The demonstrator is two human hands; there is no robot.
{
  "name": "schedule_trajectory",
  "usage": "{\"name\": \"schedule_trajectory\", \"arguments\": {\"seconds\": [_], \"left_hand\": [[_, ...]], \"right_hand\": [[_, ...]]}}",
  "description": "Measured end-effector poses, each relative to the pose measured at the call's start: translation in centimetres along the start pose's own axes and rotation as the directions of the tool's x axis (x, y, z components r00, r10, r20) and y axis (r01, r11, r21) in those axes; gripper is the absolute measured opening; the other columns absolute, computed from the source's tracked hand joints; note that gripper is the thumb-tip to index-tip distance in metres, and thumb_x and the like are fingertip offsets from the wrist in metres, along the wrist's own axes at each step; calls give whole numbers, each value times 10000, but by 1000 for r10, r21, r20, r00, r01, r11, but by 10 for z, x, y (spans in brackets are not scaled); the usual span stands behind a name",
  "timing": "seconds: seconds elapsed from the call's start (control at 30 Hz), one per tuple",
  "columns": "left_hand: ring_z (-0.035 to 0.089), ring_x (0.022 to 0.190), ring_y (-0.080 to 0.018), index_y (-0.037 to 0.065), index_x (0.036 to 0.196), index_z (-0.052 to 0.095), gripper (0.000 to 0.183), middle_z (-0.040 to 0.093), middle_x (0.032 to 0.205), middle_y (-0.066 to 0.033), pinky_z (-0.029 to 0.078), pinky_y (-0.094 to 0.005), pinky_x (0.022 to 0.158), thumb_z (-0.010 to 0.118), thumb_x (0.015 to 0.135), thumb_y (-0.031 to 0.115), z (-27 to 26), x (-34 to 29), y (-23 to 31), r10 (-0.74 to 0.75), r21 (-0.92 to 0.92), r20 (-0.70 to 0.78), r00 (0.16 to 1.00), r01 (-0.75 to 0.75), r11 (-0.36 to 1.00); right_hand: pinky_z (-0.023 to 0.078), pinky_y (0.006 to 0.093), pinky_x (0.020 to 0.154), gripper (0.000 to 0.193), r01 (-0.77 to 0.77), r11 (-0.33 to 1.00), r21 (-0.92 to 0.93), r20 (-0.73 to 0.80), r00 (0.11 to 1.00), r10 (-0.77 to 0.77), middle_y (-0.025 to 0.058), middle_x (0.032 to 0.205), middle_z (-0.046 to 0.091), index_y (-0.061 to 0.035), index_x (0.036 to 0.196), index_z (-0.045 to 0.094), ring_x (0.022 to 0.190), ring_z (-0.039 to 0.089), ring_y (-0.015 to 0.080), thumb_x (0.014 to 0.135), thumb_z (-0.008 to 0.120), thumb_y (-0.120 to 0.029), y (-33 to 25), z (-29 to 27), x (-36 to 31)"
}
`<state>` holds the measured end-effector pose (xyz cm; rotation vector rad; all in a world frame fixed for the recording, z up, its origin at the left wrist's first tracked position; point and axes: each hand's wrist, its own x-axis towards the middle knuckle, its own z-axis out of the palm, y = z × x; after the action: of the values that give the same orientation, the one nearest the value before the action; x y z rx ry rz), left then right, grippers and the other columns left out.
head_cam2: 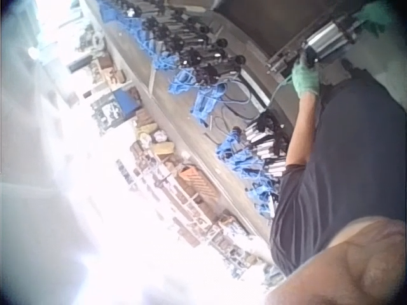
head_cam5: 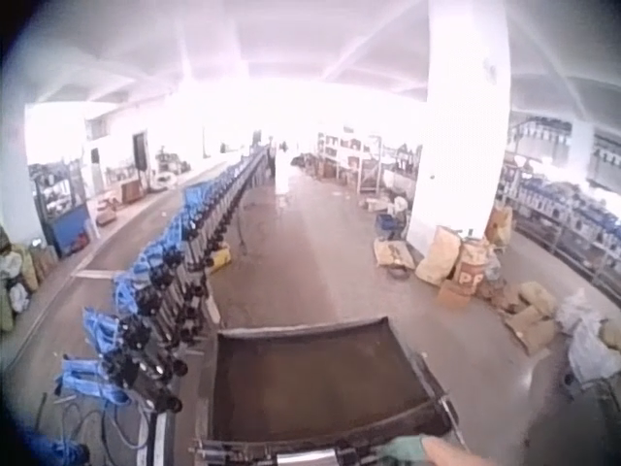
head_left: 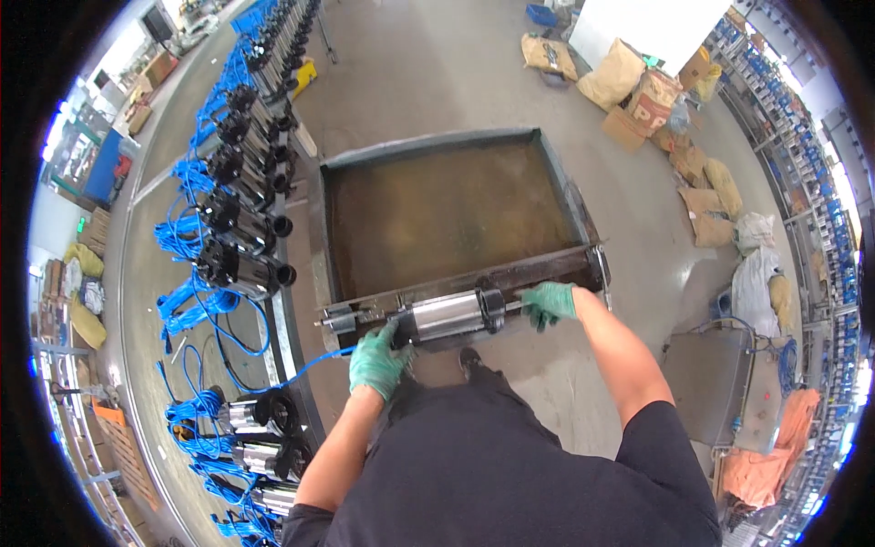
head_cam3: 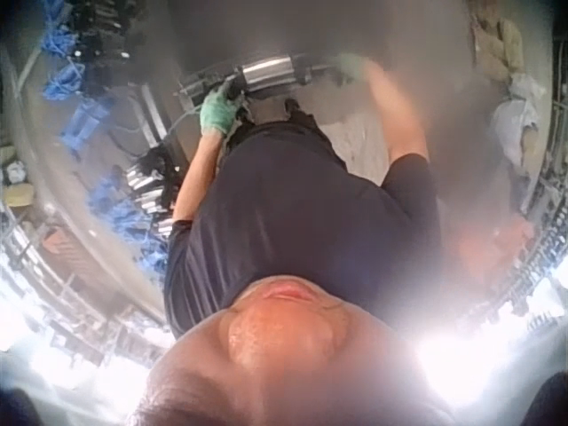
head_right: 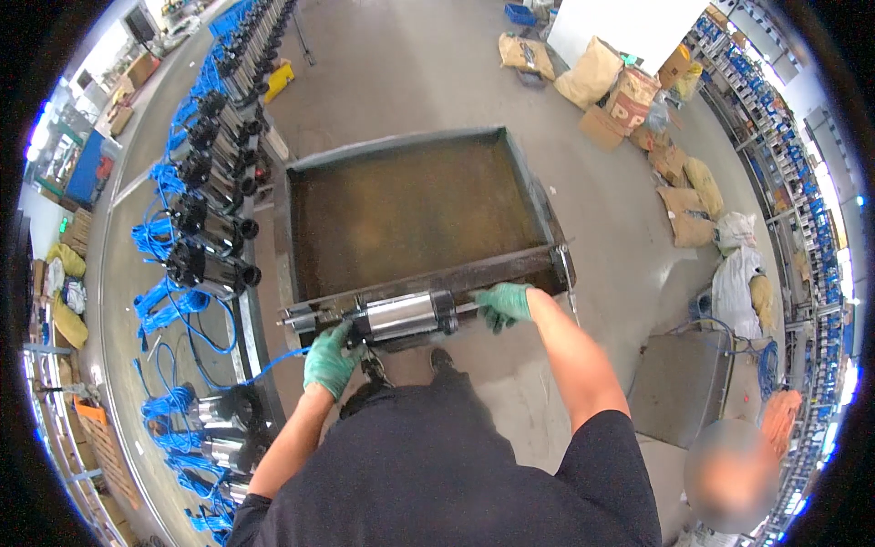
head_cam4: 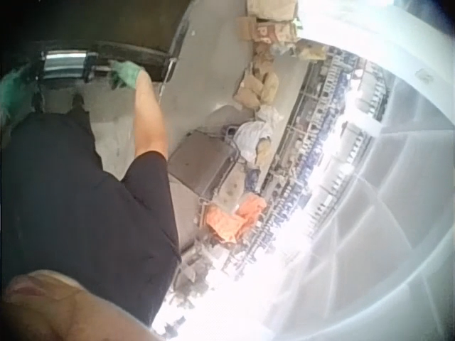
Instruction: The person lifts a cylindrical pump from a water tank, checks it, and then places it back into the water.
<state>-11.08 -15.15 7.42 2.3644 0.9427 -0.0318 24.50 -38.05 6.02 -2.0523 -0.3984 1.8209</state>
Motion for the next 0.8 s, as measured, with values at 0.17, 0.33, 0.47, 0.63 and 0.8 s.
{"name": "schedule_trajectory", "arguments": {"seconds": [0.17, 0.33, 0.47, 0.63, 0.8], "left_hand": [[647, 1169, -387, 114, 1380, 676, 610, 699, 1265, -185, 514, -471, 1021, 787, 877, 441, 4, 1, 7, 4, 106, -46, 999, 1, 994], [643, 1196, -366, 135, 1394, 673, 604, 699, 1289, -159, 507, -463, 1039, 771, 889, 453, -11, 0, 23, -60, 128, 31, 998, 56, 990], [629, 1222, -372, 133, 1420, 652, 613, 672, 1337, -178, 499, -463, 1055, 766, 899, 437, -7, -2, 21, -46, 115, -1, 999, 46, 992], [632, 1203, -373, 139, 1436, 639, 613, 671, 1321, -177, 501, -465, 1049, 751, 907, 426, -7, -6, 20, -78, 110, 22, 997, 75, 991], [639, 1187, -379, 154, 1435, 639, 598, 670, 1311, -191, 509, -473, 1038, 735, 920, 441, -3, -4, 25, -38, 142, 5, 999, 37, 989]], "right_hand": [[521, 312, 613, 310, 227, 967, 111, 47, 971, -234, 38, 773, 662, -75, 983, 732, 681, 635, 134, 991, 727, -385, 20, 2, 13], [567, 558, 804, 351, 61, 479, -875, -236, 812, -534, 195, 1034, 758, -153, 1118, 749, 972, 732, 411, 932, 673, -440, 33, 21, 30], [575, 501, 765, 387, -9, 492, -870, -280, 832, -480, 158, 966, 779, -125, 1098, 771, 865, 745, 354, 939, 678, -466, 25, 23, 33], [498, 304, 625, 374, 171, 971, -167, -15, 984, -176, 0, 747, 634, -81, 1083, 740, 660, 590, 123, 1001, 694, -443, 15, 10, 8], [562, 324, 737, 320, 391, 810, 436, -66, 912, -404, 3, 1050, 679, -89, 1350, 647, 854, 633, 152, 1069, 622, -241, 73, 3, 38]]}}
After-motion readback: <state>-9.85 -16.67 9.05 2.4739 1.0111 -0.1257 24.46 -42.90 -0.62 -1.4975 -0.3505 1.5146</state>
